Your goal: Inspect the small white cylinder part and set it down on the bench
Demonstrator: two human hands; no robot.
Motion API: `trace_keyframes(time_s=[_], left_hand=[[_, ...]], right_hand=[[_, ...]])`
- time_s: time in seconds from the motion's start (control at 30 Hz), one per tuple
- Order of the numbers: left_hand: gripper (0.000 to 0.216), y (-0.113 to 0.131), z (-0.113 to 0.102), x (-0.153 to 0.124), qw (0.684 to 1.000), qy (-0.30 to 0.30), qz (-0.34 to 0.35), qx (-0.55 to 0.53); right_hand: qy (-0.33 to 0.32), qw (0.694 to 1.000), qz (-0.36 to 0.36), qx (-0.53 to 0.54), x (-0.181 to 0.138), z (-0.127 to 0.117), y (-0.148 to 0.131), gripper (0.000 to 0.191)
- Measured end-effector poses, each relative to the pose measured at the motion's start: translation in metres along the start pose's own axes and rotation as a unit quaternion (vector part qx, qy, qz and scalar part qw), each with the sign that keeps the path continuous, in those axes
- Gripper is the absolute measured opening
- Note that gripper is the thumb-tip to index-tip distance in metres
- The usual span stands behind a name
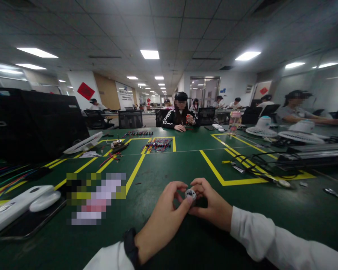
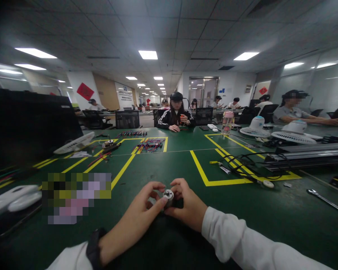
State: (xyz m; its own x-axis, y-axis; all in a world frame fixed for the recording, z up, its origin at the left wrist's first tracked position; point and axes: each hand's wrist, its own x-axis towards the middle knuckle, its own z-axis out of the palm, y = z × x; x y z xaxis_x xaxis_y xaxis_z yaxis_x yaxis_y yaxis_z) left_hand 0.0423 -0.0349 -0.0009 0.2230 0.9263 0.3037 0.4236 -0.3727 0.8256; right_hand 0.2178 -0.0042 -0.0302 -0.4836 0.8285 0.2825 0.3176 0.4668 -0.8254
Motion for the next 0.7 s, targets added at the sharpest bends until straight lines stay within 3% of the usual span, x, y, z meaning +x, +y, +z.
trace_keyframes(time_s=[0.07,0.3,0.57,0.7], left_hand=[[0.006,0.007,0.006,0.012,1.000,0.008,0.023,0.002],[0.016,0.004,-0.015,0.022,0.998,0.061,0.023,-0.002],[0.034,-0.025,-0.014,0.001,0.999,-0.028,0.015,0.018],[0.043,-0.025,-0.013,-0.001,0.999,-0.034,0.015,-0.007]], right_hand=[[-0.004,1.000,0.003,0.004,0.001,-0.001,0.001,0.056],[0.005,1.000,0.014,-0.009,-0.002,-0.002,0.002,0.053],[0.015,0.999,0.007,-0.033,-0.006,-0.001,0.001,0.046],[0.013,0.999,-0.002,-0.040,-0.006,0.000,-0.002,0.045]])
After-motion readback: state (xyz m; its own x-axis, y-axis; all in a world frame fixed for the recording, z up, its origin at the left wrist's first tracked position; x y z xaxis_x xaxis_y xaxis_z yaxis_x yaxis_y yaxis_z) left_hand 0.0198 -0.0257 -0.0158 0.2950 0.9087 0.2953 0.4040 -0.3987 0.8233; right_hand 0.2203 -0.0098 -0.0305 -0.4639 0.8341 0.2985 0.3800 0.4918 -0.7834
